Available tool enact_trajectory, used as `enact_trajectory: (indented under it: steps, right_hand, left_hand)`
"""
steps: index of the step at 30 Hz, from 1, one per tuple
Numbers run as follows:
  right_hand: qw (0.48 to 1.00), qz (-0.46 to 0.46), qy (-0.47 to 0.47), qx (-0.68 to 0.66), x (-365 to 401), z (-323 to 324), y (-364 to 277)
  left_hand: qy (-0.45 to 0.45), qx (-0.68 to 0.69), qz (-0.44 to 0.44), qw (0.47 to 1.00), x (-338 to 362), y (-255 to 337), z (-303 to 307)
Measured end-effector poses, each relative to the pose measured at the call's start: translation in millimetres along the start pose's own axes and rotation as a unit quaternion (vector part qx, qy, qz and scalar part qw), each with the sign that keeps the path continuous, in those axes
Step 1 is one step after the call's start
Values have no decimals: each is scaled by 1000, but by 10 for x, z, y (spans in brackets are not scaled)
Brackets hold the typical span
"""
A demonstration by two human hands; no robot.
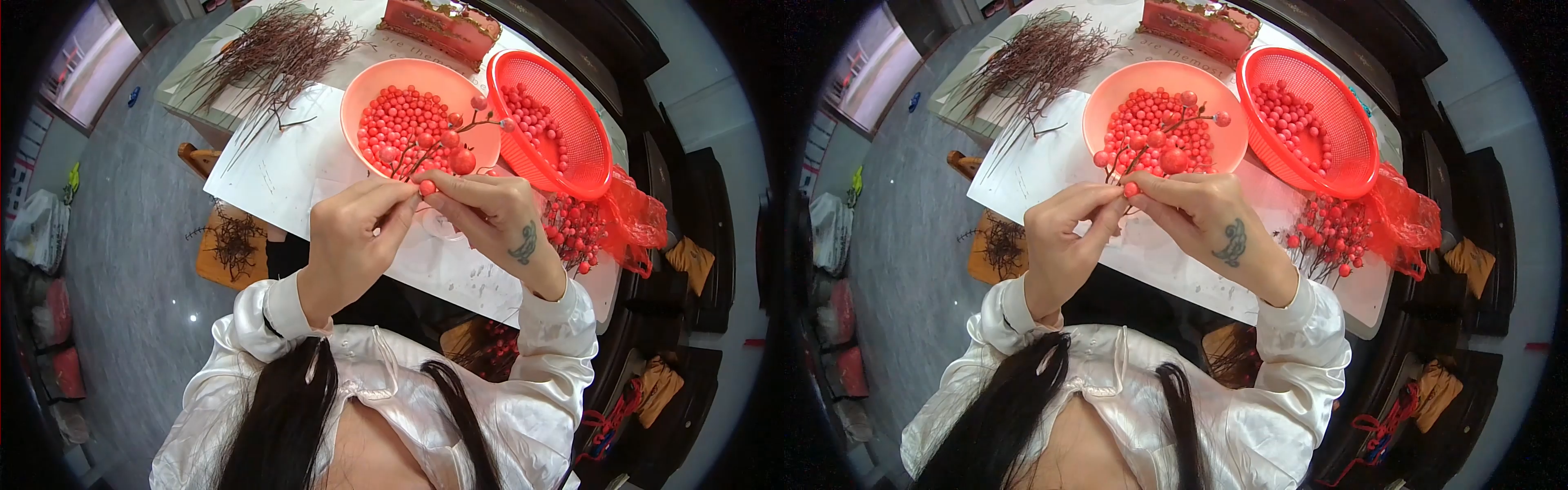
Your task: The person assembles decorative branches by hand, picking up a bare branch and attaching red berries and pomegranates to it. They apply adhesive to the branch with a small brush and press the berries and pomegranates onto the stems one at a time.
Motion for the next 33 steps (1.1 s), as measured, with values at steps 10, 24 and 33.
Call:
enact_trajectory:
  steps: [10,24,33]
  right_hand:
    - [987,-133,84,36,-319,498,759]
    - [933,-26,-192,305,-415,-1142,1964]
    - [948,-11,-160,276,-444,-1033,1835]
  left_hand:
    - [114,234,124,958,-107,-397,512]
    - [127,357,154,913,-114,-714,587]
    - [134,373,182,900,-90,-718,489]
Point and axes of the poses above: each hand's wrist, its own x-axis away from the middle knuckle, its own z-axis out of the back of the hand, y = z × x, the point moved 10 cm from there along -x, towards the middle knuckle, and after that the axes turned 14 degrees about x, right-handed, at the moved point
